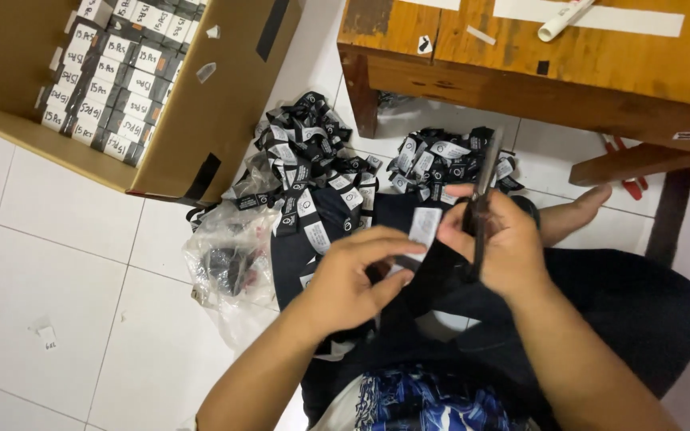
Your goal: The person sits on the floor and uses scissors to cut small white tags off a long black strap. They hold the strap with one hand and cut the tags one by one with the other, dropping the cut pieces onto a pile on the floor.
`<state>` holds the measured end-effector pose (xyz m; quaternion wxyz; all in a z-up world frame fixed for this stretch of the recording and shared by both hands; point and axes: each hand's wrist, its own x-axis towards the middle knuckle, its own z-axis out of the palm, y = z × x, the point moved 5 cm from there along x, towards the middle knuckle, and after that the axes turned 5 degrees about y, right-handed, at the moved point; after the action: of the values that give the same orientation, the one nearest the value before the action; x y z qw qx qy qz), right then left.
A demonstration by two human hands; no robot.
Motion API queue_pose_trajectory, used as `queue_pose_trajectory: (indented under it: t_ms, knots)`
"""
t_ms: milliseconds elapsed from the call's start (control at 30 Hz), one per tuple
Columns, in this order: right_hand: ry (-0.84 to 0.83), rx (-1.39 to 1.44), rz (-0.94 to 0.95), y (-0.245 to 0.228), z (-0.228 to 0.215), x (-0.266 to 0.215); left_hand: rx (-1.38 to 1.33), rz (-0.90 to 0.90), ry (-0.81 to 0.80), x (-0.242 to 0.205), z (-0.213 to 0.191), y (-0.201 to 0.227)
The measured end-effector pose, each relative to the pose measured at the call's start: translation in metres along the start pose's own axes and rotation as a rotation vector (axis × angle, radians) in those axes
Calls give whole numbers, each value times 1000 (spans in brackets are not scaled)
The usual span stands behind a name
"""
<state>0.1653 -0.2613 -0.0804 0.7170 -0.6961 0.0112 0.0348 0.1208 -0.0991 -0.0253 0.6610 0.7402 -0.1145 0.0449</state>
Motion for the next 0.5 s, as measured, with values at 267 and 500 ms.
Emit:
queue_pose_trajectory:
  t_ms: [267,500]
  knots:
    - [-462,-323,175,10,-66,-16,-153,-64,-118,44,-4,-12]
    - [-513,-353,67,34,-63,-28,-139,-102,-254,59,19,-23]
